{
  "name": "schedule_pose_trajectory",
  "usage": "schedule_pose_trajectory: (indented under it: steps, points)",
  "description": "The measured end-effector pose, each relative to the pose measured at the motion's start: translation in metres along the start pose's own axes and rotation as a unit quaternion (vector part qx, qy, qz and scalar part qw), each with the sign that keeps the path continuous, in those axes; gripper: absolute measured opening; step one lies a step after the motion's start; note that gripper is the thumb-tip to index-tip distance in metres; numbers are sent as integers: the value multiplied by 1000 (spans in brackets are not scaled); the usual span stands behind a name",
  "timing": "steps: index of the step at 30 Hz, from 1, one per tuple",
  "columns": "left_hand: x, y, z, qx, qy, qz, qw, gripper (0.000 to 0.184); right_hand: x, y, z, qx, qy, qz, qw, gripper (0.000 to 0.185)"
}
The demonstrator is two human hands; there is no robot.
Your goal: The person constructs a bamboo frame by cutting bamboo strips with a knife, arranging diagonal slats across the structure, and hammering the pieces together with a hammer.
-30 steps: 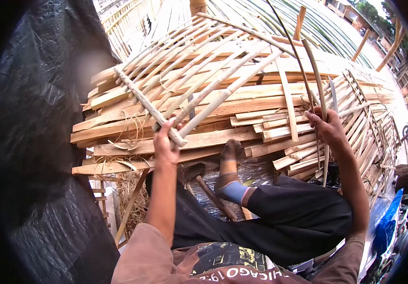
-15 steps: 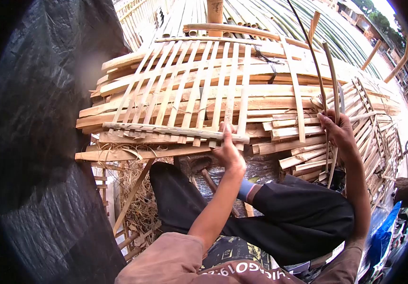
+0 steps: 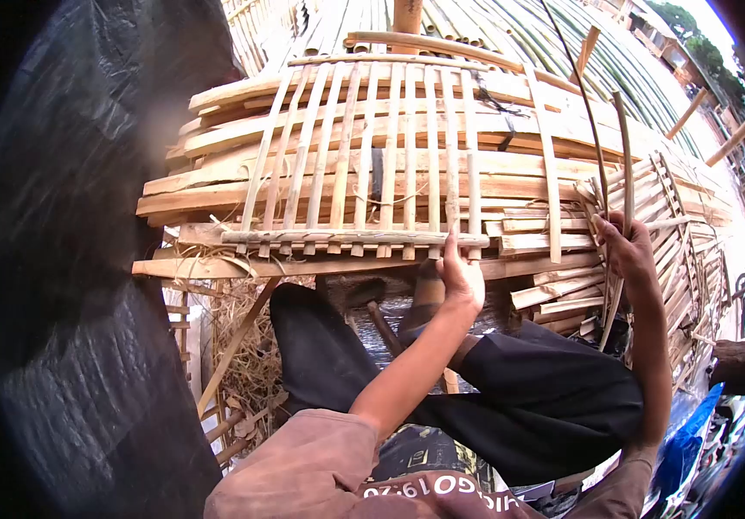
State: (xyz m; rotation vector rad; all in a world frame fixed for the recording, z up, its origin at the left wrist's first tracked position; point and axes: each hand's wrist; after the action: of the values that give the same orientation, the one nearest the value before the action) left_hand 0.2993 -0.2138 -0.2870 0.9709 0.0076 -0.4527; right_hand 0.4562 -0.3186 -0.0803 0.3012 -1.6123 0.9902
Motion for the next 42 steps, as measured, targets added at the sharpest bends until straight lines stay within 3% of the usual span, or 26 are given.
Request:
schedule_pose_trajectory:
  steps: [3, 7, 9, 11, 13, 15, 18, 21, 24, 26, 28, 30, 31, 35, 40, 42]
  points:
    - [3, 11, -4, -51, -44, 111, 992, 43, 0, 3, -1, -1, 0, -1, 1000, 21]
    - [27, 24, -21, -92, -35, 139, 985, 35, 3, 5, 1, 11, -11, 8, 1000, 19]
    - [40, 22, -28, -107, -11, 87, 990, 43, 4, 5, 4, -13, -11, 12, 1000, 19]
    - [40, 18, -18, -122, -101, 50, 986, 54, 2, 0, 0, -7, -14, 11, 1000, 20]
    - [19, 11, 15, -82, -172, 21, 981, 67, 0, 1, 1, 3, -8, 6, 1000, 21]
    - [5, -21, 24, 35, -216, -34, 975, 55, 3, 3, 3, 11, -1, 4, 1000, 22]
    - [-57, -20, 60, 126, -115, -154, 973, 18, 0, 9, -7, 19, -36, 66, 997, 26]
    - [-86, -18, 61, 215, -47, -300, 928, 22, 16, 33, -26, 51, -110, 154, 981, 35]
    - [-91, -12, 51, 266, 4, -361, 894, 29, 62, 82, -41, 68, -106, 217, 968, 42]
    - [-86, -3, 51, 257, -15, -362, 896, 34, 65, 126, -73, 67, -143, 231, 960, 42]
    - [-89, 9, 54, 241, -63, -333, 910, 48, 65, 182, -88, 96, -157, 151, 971, 41]
    - [-95, 20, 54, 237, -34, -341, 909, 53, 65, 237, -91, 131, -126, 143, 973, 38]
    - [-95, 21, 51, 230, -14, -347, 909, 54, 56, 263, -97, 120, -170, 153, 966, 38]
    - [-111, 14, 21, 150, 104, -383, 906, 37, 57, 314, -90, 167, -194, 176, 951, 42]
    - [-131, 35, -6, 94, 83, -448, 885, 25, 47, 329, -93, 196, -184, 196, 943, 47]
    - [-127, 41, -17, 93, 82, -454, 882, 24, 46, 327, -92, 129, -198, 199, 951, 40]
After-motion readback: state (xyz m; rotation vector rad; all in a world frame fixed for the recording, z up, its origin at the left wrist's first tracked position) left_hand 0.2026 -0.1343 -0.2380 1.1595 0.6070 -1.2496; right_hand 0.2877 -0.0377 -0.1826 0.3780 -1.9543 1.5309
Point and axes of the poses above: each hand's wrist, its own z-axis away from the middle knuckle, its own y-axis out of the palm, x = y × z, and after that the axes turned 8 degrees about -x, right-handed
